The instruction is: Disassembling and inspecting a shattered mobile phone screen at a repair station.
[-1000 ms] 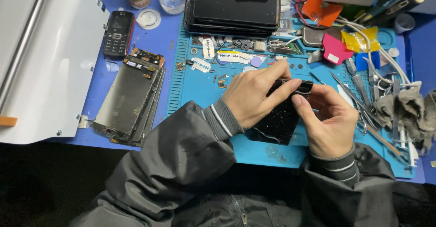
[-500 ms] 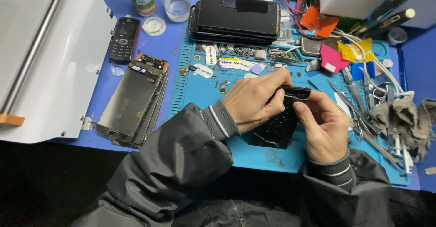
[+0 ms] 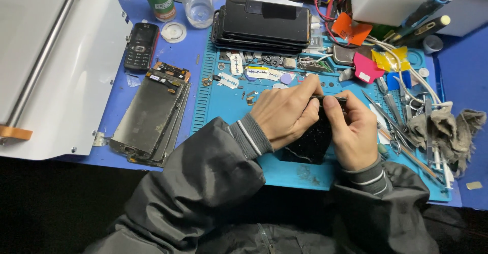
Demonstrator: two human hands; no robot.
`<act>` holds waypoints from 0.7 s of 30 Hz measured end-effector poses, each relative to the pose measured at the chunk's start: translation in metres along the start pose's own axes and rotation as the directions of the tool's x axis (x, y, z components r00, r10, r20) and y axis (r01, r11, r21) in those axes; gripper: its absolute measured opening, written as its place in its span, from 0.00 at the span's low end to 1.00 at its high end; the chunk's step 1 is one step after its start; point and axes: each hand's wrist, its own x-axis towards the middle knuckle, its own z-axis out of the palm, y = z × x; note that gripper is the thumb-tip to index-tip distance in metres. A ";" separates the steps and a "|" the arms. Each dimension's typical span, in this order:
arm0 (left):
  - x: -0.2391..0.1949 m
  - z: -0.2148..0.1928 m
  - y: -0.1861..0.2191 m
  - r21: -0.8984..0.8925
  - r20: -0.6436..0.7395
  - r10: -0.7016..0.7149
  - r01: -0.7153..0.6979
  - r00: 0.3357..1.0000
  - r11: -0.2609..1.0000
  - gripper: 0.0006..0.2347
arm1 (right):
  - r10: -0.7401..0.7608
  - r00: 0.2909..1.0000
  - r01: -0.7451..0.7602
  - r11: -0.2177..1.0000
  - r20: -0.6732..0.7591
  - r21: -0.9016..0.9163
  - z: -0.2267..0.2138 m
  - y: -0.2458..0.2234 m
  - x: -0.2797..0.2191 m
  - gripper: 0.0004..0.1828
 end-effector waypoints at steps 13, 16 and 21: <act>-0.002 -0.005 0.010 0.011 -0.023 0.026 -0.025 0.999 1.000 0.08 | 0.040 0.990 -0.062 0.985 0.133 0.159 -0.001 0.003 -0.003 0.16; -0.003 -0.006 0.011 -0.029 -0.025 0.042 -0.042 0.999 0.999 0.09 | 0.040 0.997 -0.046 0.995 0.073 0.087 -0.003 0.010 -0.001 0.18; -0.003 -0.005 0.012 -0.080 -0.042 0.036 -0.040 0.998 0.996 0.11 | -0.048 0.994 0.042 0.997 0.096 0.063 0.000 0.007 -0.003 0.11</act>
